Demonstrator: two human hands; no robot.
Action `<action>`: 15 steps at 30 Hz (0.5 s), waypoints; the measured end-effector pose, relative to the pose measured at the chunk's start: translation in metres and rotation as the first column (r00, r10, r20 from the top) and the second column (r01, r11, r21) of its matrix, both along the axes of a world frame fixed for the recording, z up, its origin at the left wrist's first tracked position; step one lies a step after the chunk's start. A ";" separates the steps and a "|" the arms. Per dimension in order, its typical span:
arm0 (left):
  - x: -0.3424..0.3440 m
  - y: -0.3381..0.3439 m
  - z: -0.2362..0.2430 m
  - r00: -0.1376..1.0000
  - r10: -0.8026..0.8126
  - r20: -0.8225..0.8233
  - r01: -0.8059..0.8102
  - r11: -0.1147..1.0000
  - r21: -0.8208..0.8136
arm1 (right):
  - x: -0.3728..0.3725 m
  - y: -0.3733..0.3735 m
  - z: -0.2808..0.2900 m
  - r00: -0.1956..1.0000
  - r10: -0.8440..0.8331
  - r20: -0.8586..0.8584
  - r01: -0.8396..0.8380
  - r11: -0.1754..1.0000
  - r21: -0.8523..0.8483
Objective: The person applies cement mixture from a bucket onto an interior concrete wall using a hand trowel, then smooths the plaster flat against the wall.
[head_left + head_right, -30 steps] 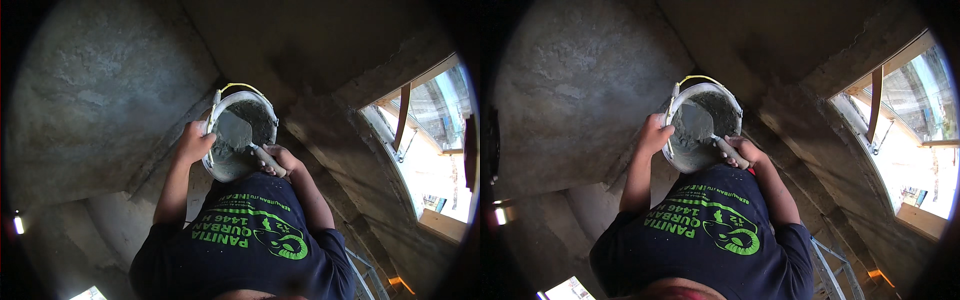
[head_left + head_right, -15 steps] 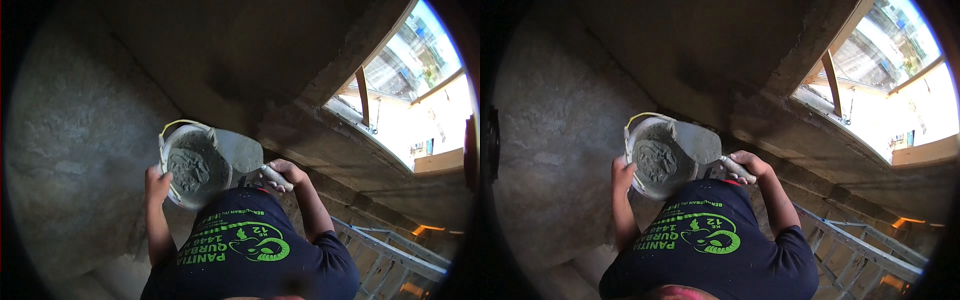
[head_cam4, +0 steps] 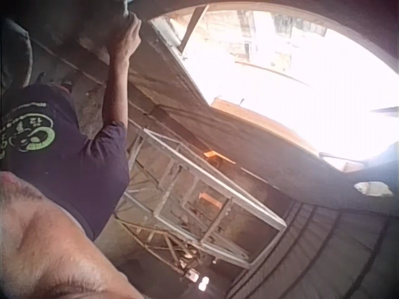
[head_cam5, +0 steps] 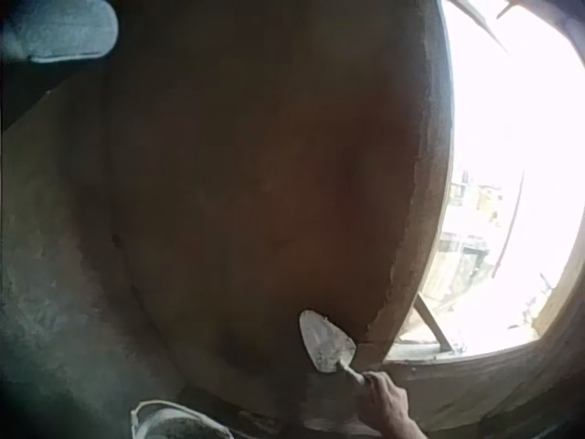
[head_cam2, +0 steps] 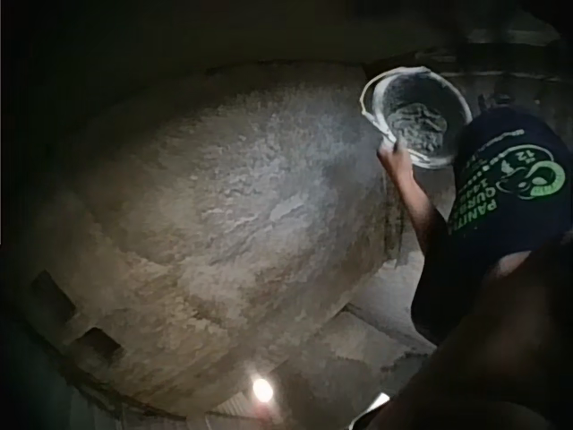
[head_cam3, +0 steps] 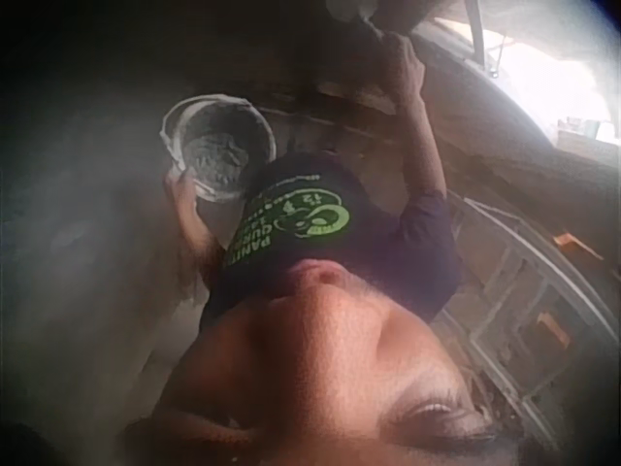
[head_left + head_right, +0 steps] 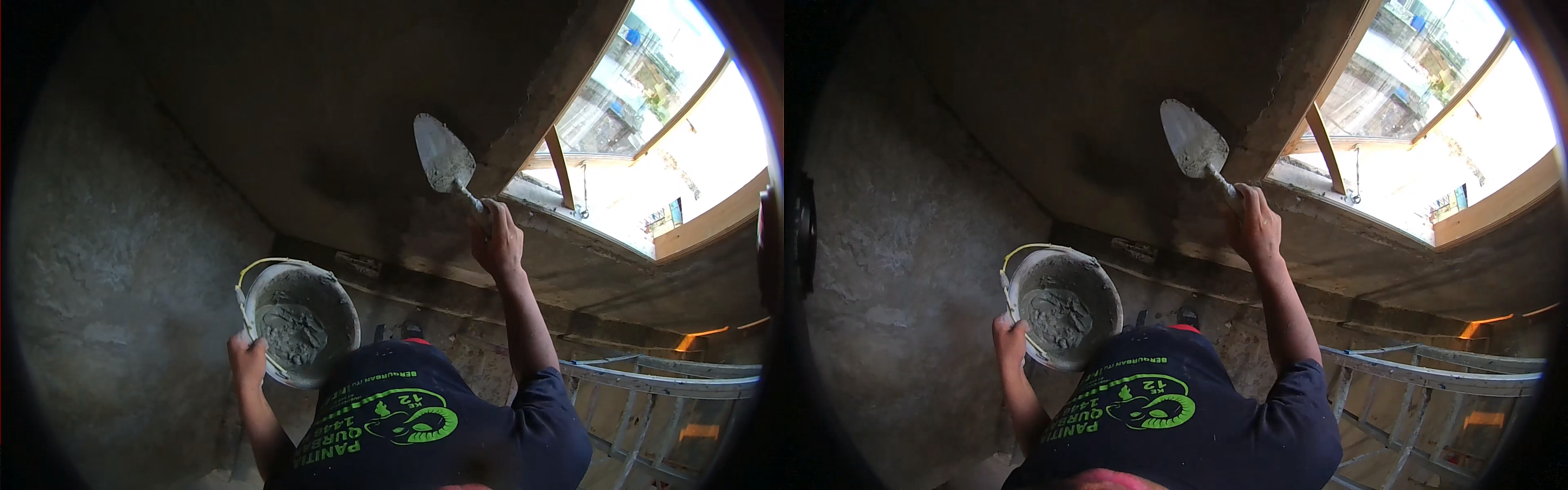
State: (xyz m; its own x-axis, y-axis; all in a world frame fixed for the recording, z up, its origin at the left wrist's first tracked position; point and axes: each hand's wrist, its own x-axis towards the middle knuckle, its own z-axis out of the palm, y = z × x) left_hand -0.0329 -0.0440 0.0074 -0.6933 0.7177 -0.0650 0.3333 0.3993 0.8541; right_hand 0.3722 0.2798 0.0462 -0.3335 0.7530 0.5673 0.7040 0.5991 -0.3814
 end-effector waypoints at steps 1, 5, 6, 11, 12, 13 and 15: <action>-0.002 -0.002 -0.003 1.000 0.001 0.003 -0.001 1.000 0.004 | -0.001 0.005 -0.001 1.000 0.001 0.003 -0.001 1.000 0.004; -0.003 -0.003 -0.003 1.000 0.005 0.029 -0.004 0.999 -0.040 | -0.005 0.021 0.001 0.989 -0.116 0.087 0.114 0.993 0.028; -0.001 -0.002 -0.001 0.999 0.022 0.024 -0.021 0.999 -0.038 | -0.006 0.024 0.001 0.981 -0.138 0.135 0.141 0.990 -0.012; 0.003 0.002 0.006 1.000 -0.006 -0.001 0.006 1.000 0.005 | -0.008 0.033 -0.019 0.996 0.056 -0.072 -0.066 0.988 -0.138; 0.004 0.003 0.009 1.000 -0.013 -0.015 0.013 1.000 0.009 | -0.009 0.032 -0.020 0.984 0.122 -0.133 -0.148 0.966 -0.210; 0.004 0.002 0.008 1.000 -0.012 -0.013 0.012 1.000 0.012 | -0.012 0.030 -0.020 0.963 0.183 -0.198 -0.234 0.933 -0.275; -0.001 -0.004 0.004 0.997 -0.031 -0.065 0.027 0.998 -0.059 | -0.018 0.026 -0.018 0.961 0.172 -0.218 -0.231 0.932 -0.280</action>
